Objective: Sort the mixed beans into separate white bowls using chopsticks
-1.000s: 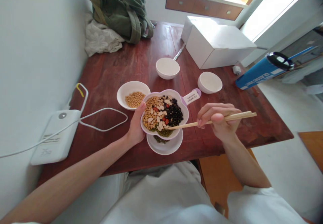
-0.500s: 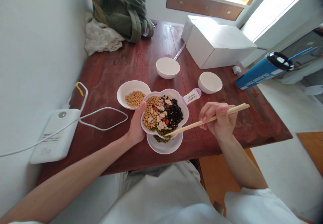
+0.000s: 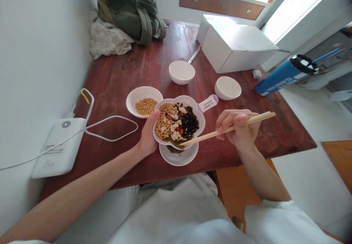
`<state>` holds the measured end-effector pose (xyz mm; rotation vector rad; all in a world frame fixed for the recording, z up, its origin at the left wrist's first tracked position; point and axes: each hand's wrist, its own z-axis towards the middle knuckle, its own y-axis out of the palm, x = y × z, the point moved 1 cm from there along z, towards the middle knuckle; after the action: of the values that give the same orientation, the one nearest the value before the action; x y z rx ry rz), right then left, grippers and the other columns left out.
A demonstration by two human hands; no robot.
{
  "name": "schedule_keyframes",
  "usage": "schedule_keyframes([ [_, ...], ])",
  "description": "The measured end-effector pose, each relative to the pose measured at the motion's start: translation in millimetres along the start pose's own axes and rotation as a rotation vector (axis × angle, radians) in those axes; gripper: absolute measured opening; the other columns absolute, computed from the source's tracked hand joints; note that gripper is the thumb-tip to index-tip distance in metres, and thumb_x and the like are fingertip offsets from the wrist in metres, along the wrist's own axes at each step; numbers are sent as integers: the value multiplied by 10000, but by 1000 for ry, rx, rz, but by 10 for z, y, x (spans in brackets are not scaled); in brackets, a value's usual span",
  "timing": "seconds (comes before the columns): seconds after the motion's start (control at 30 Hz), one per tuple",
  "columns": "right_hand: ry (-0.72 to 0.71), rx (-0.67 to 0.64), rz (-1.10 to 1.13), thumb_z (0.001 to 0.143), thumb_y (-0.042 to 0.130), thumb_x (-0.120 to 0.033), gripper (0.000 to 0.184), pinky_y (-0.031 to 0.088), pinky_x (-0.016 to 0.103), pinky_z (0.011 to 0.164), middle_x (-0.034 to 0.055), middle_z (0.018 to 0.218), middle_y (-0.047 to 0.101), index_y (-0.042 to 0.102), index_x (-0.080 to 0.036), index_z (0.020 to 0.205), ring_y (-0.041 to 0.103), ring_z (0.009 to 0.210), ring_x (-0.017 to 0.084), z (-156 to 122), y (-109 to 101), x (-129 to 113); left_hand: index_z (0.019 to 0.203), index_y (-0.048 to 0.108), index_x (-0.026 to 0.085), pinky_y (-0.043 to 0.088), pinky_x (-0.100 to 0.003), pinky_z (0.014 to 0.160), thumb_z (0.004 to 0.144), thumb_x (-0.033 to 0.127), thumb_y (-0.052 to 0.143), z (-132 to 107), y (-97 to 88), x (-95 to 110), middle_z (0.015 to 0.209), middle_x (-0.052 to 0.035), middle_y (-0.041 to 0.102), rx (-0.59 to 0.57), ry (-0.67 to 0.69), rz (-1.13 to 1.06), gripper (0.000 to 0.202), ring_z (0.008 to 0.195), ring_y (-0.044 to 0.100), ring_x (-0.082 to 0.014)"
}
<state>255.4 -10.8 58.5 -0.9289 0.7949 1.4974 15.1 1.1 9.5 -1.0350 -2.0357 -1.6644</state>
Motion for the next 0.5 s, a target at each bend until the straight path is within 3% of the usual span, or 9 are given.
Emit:
schedule_keyframes([
  [0.17,-57,24,-48,1081,671,-541,576,428,243,326,72,640,740,797,-190,642,623,431,135,6,-15,-3,1476,679,224,541,-566,1241,911,446,760,9,-12,13,1411,-101,802,-22,22,8,613,1466,655,-420],
  [0.37,-68,-60,-31,1104,640,-521,538,450,234,335,65,660,762,844,-202,721,626,432,128,13,50,27,1521,646,208,552,-572,1233,909,435,737,-2,-2,17,1438,-112,787,-30,-6,11,659,1447,671,-424],
  [0.5,-61,-11,-18,1103,631,-541,595,426,237,316,73,635,748,809,-190,657,603,404,124,11,28,4,1502,665,201,554,-576,1231,904,453,739,-6,7,10,1436,-119,789,-48,-22,14,654,1444,671,-433],
])
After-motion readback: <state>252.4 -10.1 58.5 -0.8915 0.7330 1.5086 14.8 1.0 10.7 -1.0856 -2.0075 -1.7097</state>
